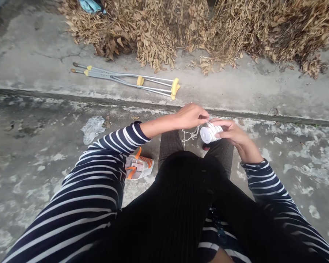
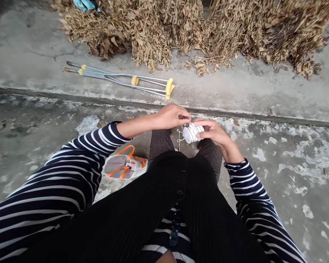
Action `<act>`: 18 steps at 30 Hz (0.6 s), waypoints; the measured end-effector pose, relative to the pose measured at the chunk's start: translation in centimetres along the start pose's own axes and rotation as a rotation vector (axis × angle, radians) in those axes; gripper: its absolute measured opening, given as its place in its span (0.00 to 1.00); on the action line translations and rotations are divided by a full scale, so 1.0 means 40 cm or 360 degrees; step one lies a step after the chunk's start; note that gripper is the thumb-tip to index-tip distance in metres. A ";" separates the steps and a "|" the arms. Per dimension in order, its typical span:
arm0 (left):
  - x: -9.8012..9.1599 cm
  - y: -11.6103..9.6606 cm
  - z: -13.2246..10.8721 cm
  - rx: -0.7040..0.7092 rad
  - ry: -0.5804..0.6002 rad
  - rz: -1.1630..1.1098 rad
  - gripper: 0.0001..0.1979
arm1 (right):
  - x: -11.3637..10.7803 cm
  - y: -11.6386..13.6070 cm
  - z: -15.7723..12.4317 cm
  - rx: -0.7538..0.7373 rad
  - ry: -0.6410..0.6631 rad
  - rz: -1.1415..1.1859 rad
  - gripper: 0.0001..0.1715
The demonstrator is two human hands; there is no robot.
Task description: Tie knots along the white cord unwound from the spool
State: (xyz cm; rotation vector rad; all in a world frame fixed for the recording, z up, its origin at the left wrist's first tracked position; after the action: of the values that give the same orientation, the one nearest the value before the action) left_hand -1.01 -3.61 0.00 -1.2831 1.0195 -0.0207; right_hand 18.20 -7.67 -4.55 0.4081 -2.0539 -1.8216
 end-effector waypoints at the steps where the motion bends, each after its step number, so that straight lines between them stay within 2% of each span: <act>1: -0.002 -0.003 0.003 0.0004 0.0026 0.0031 0.07 | -0.001 0.001 0.000 -0.0004 0.0007 -0.0020 0.23; 5: -0.011 -0.006 0.013 -0.0021 0.0100 0.0099 0.06 | -0.004 0.010 -0.002 -0.0038 0.0048 -0.0108 0.23; 9: -0.010 0.013 0.023 -0.0005 0.0222 0.0031 0.05 | -0.006 0.019 -0.004 -0.0054 0.0067 -0.0128 0.22; 14: -0.024 0.059 0.040 -0.0075 0.0074 -0.0373 0.09 | -0.005 0.028 -0.007 -0.0068 0.0028 -0.0054 0.23; 18: -0.037 0.062 0.046 -0.0090 0.0123 -0.0399 0.06 | -0.006 0.036 -0.011 -0.0083 0.0018 -0.0051 0.22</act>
State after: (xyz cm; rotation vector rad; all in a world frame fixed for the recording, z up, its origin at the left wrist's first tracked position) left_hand -1.98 -0.57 -1.17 -1.4648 0.9247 -0.2364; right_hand 18.64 -7.78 -3.11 0.4383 -1.9989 -1.8832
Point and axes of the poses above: each hand's wrist, its own z-axis towards the middle knuckle, its own x-axis out of the palm, y = z × x, the point moved 4 cm from there along z, towards the middle knuckle, and after that the axes turned 5 degrees about -x, right-handed, at the moved point
